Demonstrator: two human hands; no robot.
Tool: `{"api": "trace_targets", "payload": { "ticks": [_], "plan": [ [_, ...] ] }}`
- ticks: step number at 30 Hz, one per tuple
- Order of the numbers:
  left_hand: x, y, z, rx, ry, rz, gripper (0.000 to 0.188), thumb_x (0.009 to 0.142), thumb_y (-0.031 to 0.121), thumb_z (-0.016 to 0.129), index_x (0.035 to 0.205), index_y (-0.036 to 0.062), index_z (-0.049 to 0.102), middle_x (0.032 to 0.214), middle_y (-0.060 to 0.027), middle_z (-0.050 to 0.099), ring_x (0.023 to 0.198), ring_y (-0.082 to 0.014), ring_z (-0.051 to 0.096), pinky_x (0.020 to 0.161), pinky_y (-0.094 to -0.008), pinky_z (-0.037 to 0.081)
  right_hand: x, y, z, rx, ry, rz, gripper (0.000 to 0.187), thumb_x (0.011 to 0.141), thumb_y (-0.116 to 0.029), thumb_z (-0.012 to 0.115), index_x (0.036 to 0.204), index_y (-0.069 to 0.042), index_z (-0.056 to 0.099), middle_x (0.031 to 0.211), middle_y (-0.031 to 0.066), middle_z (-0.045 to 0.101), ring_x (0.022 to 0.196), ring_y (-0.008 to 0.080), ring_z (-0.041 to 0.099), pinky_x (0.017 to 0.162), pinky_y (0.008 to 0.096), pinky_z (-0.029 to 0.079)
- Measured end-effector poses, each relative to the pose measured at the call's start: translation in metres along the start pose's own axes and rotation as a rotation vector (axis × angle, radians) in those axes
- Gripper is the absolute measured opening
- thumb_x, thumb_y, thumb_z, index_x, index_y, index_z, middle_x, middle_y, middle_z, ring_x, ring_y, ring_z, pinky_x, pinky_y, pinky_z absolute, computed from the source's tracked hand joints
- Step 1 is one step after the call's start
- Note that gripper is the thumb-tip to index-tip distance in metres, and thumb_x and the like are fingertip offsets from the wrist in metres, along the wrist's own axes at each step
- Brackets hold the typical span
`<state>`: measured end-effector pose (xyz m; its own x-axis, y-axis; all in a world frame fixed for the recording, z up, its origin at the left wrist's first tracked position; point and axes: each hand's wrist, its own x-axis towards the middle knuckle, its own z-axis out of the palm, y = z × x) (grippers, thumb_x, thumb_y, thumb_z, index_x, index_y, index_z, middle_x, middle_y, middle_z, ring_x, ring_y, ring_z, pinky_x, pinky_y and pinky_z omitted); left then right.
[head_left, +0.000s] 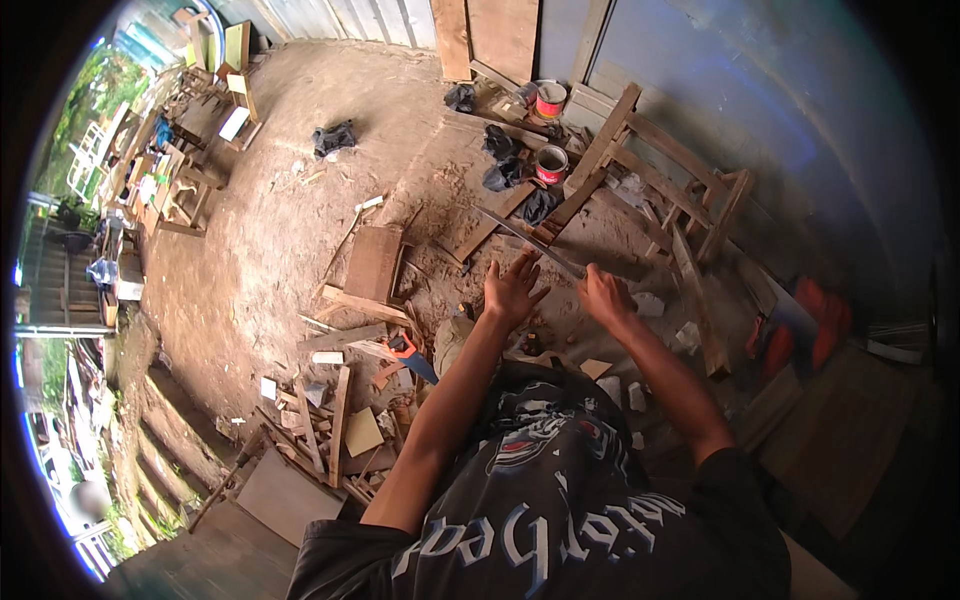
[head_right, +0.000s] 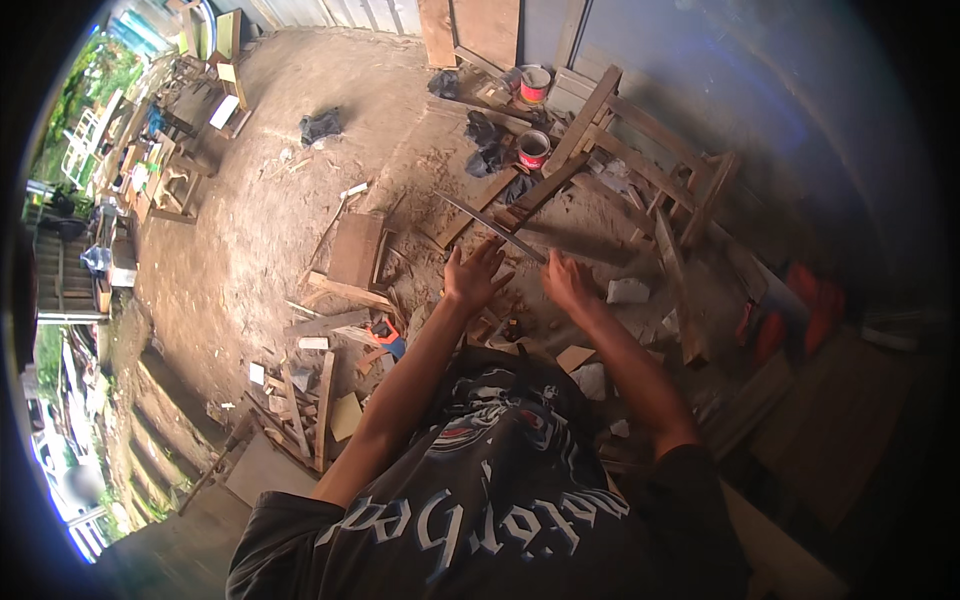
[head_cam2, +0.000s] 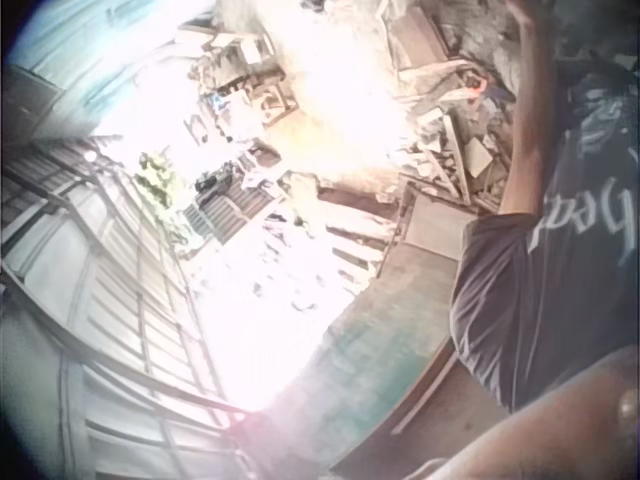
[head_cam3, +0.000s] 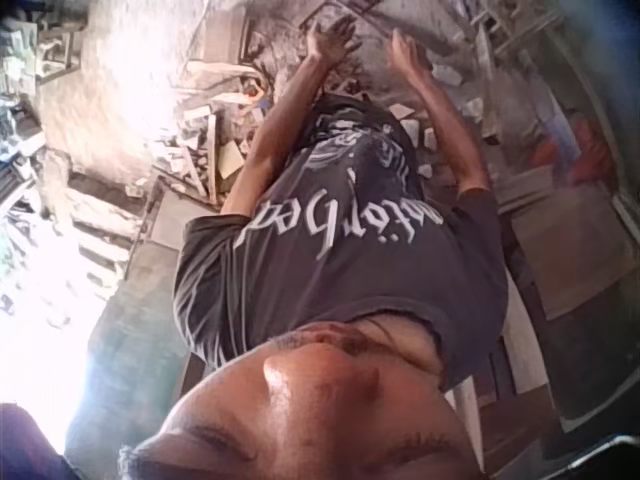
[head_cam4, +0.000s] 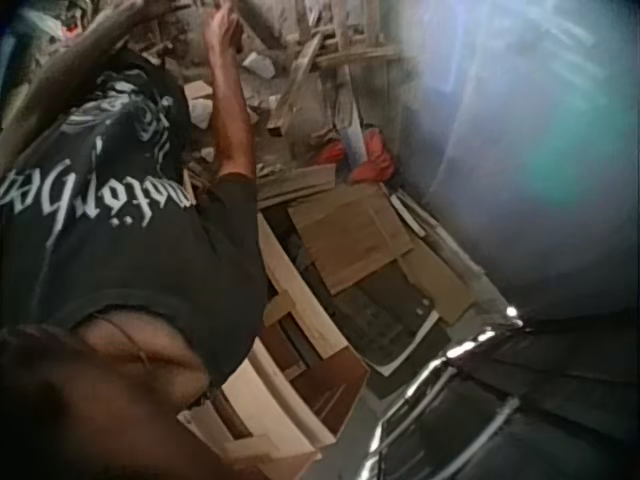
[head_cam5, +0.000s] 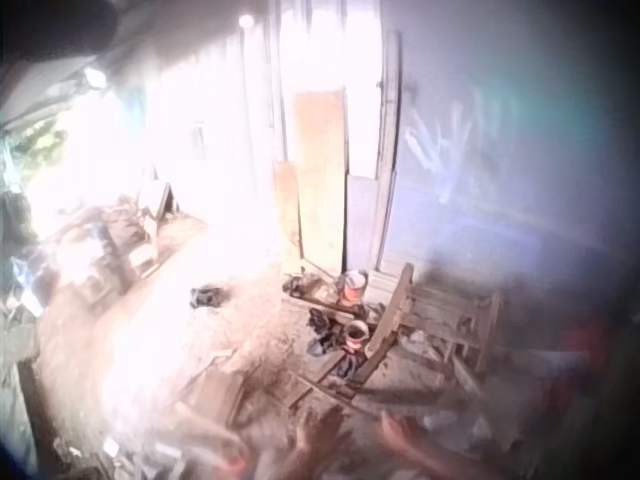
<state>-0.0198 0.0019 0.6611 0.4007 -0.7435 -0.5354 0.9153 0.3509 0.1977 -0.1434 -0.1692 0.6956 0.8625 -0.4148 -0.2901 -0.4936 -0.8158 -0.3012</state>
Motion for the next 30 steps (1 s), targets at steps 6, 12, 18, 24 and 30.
{"api": "trace_targets", "payload": {
  "ticks": [6,12,18,24,30],
  "plan": [
    [0.006,-0.002,-0.009,0.046,-0.045,0.011,0.081,0.098,0.065,0.011,0.154,0.0085,0.025,0.163,-0.0055,0.021,0.152,-0.0225,0.008,0.12,-0.0542,0.009,0.003,-0.006,0.004,0.014,0.026,-0.025,0.028,0.093,-0.023,0.063,0.097,0.001,0.051,0.08,0.0215,0.064,0.072,0.039,0.066,0.06,0.0498,0.052],
    [0.019,-0.002,-0.038,-0.166,-0.124,0.019,0.089,0.096,0.071,0.009,0.153,0.0045,0.028,0.162,-0.0087,0.023,0.151,-0.0232,0.009,0.12,-0.0532,0.008,-0.02,-0.08,-0.036,0.282,0.363,-0.511,0.021,0.084,-0.015,0.071,0.092,-0.003,0.056,0.068,0.0203,0.06,0.063,0.0388,0.064,0.056,0.0445,0.052],
    [0.007,-0.01,-0.019,-0.164,-0.092,0.002,0.092,0.093,0.074,0.01,0.154,0.0064,0.027,0.162,-0.0071,0.024,0.152,-0.0195,0.007,0.12,-0.053,0.003,0.026,0.008,0.0,-0.103,0.018,0.026,0.025,0.084,-0.019,0.07,0.097,-0.002,0.056,0.082,0.019,0.067,0.076,0.0382,0.068,0.063,0.0469,0.055],
    [0.005,-0.007,-0.019,-0.13,-0.11,0.017,0.088,0.095,0.073,0.011,0.154,0.01,0.027,0.163,-0.0054,0.02,0.152,-0.0178,0.006,0.12,-0.053,0.002,0.04,0.025,0.004,0.035,0.006,0.062,0.032,0.089,-0.024,0.066,0.103,0.003,0.055,0.083,0.0228,0.066,0.08,0.041,0.067,0.066,0.0505,0.055],
    [0.002,-0.011,-0.009,-0.153,-0.07,0.022,0.086,0.095,0.072,0.016,0.155,0.0114,0.025,0.164,-0.0042,0.018,0.152,-0.0184,0.006,0.121,-0.0522,0.003,0.063,0.07,0.018,0.197,-0.064,-0.083,0.038,0.089,-0.027,0.066,0.105,0.006,0.057,0.079,0.026,0.064,0.08,0.0412,0.067,0.065,0.0509,0.053]
  ]
}}
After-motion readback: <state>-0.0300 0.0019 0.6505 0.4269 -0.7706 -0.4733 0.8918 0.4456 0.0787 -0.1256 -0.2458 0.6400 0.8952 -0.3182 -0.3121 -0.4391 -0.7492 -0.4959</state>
